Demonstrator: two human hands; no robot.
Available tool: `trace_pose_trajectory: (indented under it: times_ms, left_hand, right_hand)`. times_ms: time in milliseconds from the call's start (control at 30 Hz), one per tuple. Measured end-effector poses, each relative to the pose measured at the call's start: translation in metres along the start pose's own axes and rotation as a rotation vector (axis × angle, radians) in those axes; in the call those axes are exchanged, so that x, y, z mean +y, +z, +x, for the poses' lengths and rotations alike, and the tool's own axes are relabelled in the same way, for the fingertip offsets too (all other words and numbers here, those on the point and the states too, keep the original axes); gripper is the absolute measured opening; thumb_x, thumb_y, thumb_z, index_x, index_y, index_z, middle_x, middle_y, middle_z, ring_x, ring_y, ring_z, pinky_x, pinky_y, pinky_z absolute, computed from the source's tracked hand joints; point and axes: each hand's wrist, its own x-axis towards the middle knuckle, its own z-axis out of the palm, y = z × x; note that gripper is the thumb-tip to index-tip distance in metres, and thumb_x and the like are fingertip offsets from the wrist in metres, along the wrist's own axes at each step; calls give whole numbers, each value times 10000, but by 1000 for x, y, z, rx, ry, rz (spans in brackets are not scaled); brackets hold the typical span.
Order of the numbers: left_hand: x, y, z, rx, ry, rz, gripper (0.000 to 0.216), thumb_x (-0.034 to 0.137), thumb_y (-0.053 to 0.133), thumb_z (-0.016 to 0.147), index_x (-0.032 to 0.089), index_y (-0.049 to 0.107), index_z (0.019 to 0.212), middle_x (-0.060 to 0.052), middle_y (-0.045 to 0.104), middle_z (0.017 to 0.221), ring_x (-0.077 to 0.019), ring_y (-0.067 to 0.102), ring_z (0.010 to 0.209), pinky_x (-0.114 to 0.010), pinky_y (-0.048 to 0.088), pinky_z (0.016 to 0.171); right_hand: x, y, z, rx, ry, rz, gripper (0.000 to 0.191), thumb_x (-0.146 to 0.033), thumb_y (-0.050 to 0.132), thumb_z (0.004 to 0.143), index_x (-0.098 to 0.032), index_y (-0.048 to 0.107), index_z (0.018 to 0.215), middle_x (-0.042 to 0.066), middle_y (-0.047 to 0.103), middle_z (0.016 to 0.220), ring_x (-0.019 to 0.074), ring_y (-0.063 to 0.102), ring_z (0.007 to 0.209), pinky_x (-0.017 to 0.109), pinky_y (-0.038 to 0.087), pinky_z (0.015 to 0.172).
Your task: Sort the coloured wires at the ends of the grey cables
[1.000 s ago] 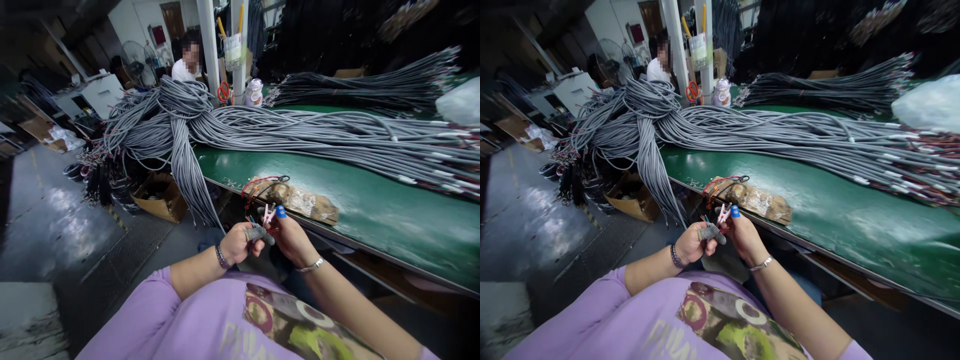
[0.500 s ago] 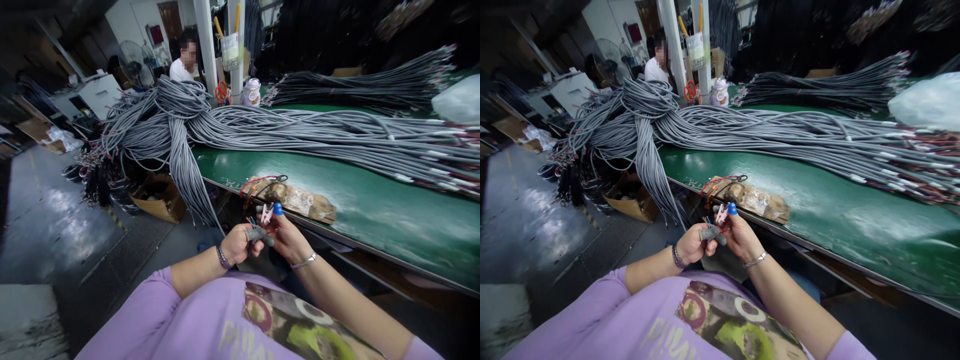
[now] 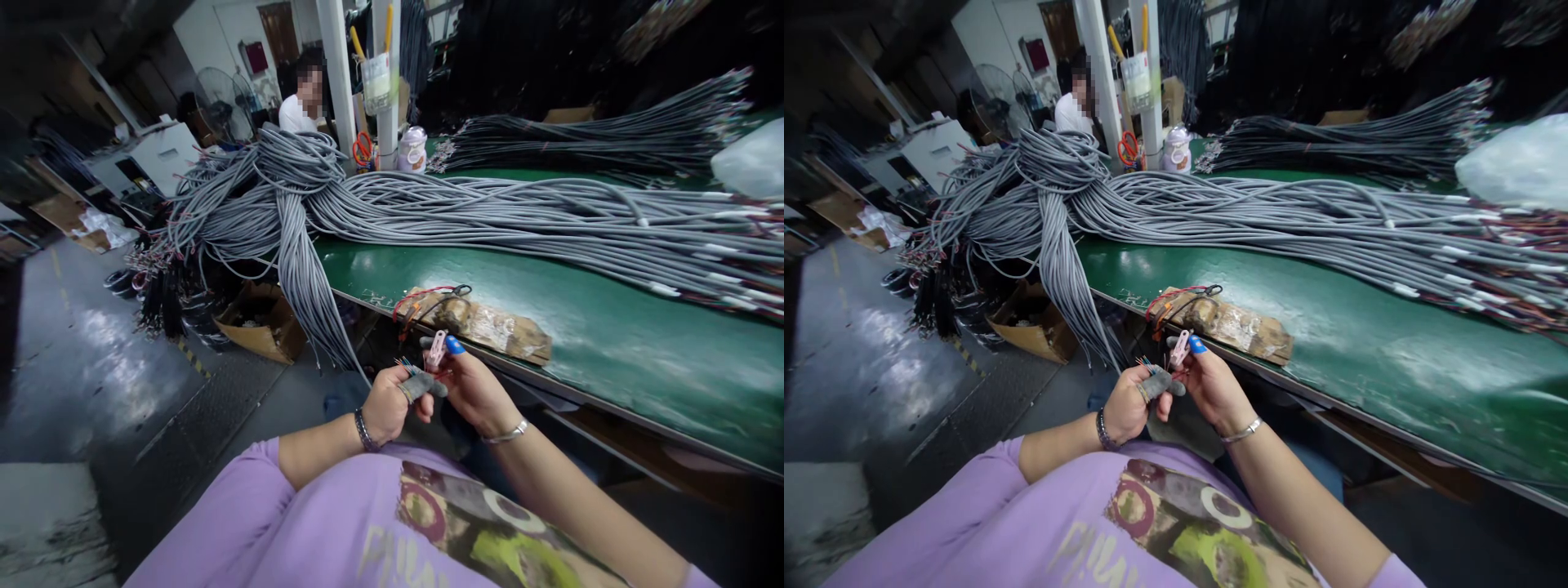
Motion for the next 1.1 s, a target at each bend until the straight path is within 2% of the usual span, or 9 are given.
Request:
trace_pose_trajectory:
  times_ms: [67,133,333,500,633,767,867,967,1100]
  left_hand:
    - [-1,1,1,31,-3,15,478,577,707,646,106,653,701,7,537,461,-77,446,376,-220,332,410]
    - [-2,2,2,32,5,36,473,572,699,662,104,649,703,5,542,469,-77,453,377,-218,341,410]
    - [-8,1,4,30,34,91,436,547,688,686,118,610,692,1,564,494,-84,484,388,-210,373,411]
    - [-11,1,6,42,5,149,419,540,665,704,130,581,671,2,565,503,-79,481,390,-203,369,407]
    - [-12,-1,6,42,14,154,423,547,656,712,131,584,683,3,565,507,-79,480,389,-204,377,406]
    - [-12,-7,1,26,36,170,438,562,652,725,128,598,703,0,565,511,-85,488,399,-212,392,416]
    - [-12,-11,-4,-9,27,233,434,557,652,723,132,589,659,-7,573,521,-87,507,426,-215,422,446]
    - [-15,-13,-5,-48,11,270,407,526,677,701,139,575,629,-6,578,524,-87,517,446,-217,446,472]
    - [-18,-12,-2,-136,-73,254,378,483,724,658,139,568,631,-6,587,518,-100,536,454,-234,465,493]
  right_hand:
    - [2,-1,-1,103,-136,-135,399,-604,684,734,-214,631,675,3,566,607,147,476,560,280,423,544]
    - [4,-1,-1,155,-204,-216,432,-641,670,725,-221,618,639,1,556,588,146,462,553,281,413,544]
    - [2,2,7,46,70,59,496,-700,686,656,-207,670,709,38,642,683,163,527,562,305,451,540]
    - [3,5,11,61,83,140,415,-634,719,676,-225,656,707,18,643,676,151,504,514,294,431,502]
    - [5,4,7,31,50,118,478,-700,657,688,-224,648,737,20,637,693,157,526,551,293,452,532]
    - [2,-5,-4,-78,90,28,563,-759,577,707,-213,686,792,43,651,754,159,552,615,295,479,593]
    - [-4,-11,-13,-155,151,-109,486,-653,736,634,-192,702,785,40,665,754,152,562,634,288,471,620]
    - [-11,-12,-21,-211,70,-326,363,-500,821,615,-180,683,715,12,643,659,147,550,611,285,451,628]
    - [-18,-6,-28,-307,-91,-574,284,-466,748,724,-196,664,691,13,630,632,163,549,596,304,447,623]
